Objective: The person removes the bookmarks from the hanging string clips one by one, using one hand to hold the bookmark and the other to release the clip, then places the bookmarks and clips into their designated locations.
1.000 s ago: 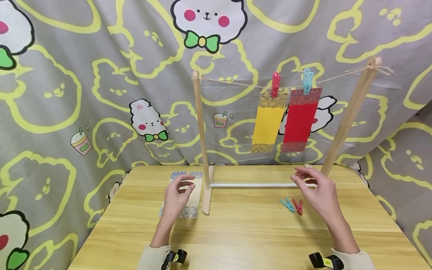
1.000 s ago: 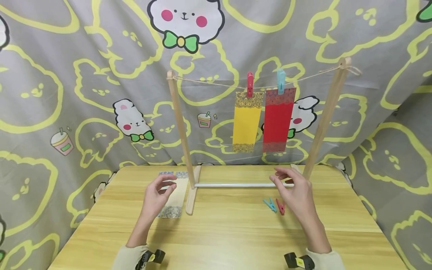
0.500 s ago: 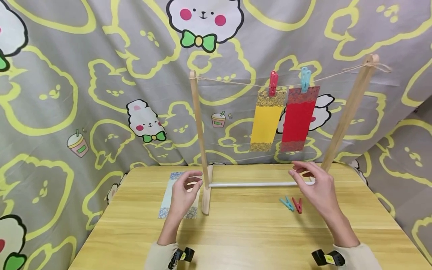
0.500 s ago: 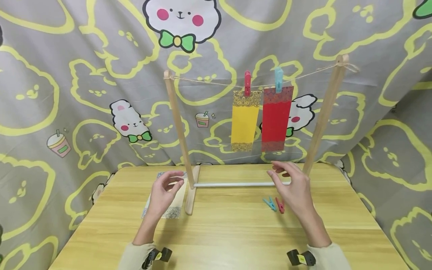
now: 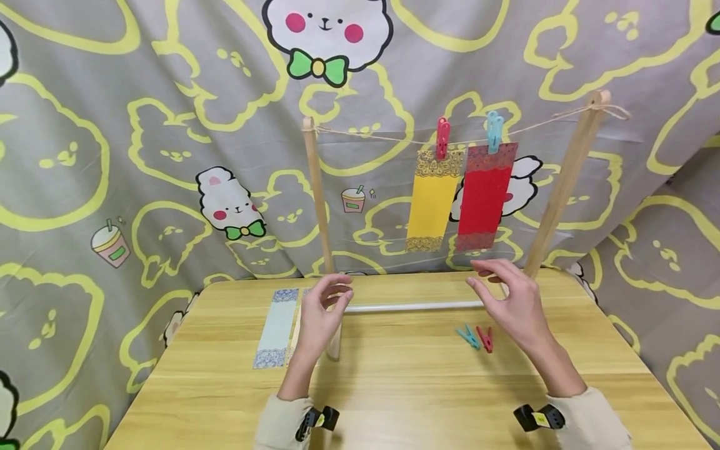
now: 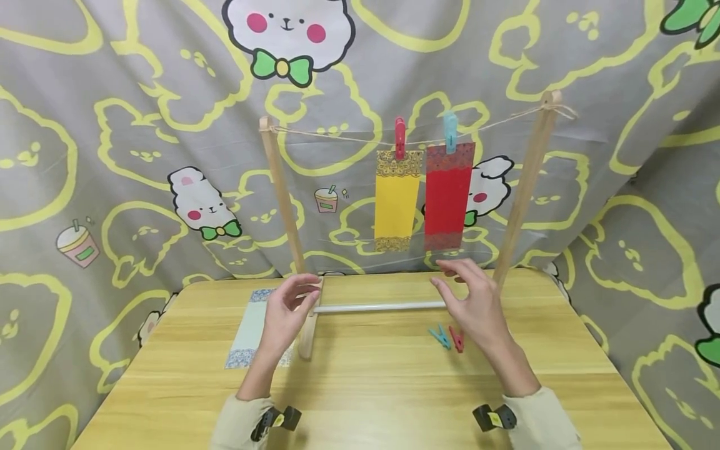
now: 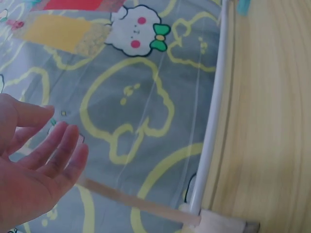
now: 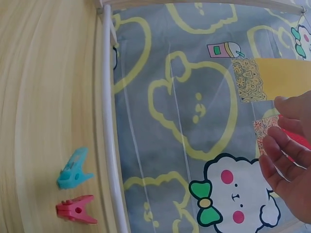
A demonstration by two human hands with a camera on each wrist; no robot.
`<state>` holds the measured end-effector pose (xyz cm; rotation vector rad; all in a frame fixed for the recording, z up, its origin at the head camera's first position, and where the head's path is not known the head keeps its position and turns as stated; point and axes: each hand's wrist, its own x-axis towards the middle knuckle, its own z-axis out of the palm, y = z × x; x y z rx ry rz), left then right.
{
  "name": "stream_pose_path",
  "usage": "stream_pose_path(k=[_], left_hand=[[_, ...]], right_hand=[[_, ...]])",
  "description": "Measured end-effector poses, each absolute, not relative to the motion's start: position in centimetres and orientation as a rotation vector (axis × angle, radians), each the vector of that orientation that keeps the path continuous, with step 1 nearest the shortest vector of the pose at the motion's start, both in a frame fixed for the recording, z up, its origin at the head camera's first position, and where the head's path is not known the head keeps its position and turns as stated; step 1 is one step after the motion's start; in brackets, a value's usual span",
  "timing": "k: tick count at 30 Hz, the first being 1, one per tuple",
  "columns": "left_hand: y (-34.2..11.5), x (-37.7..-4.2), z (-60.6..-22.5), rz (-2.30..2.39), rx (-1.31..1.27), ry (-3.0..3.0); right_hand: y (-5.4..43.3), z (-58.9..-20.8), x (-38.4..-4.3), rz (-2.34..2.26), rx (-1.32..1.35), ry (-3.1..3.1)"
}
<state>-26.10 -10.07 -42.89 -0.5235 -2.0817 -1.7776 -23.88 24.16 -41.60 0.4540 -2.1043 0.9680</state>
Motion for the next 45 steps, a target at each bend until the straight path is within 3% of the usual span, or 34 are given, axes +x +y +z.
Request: stream_pose_path(k=[10, 45], left_hand=[[-7.8, -24.4, -39.4, -1.795, -0.557, -2.047], [-3.9, -25.7, -37.0, -1.809, -0.575, -1.982]], right_hand=[[24.4, -41.3, -23.8, 0.921, 0.473, -2.139], [24.2, -38.9, -24.8, 0.785, 0.608, -2.104]])
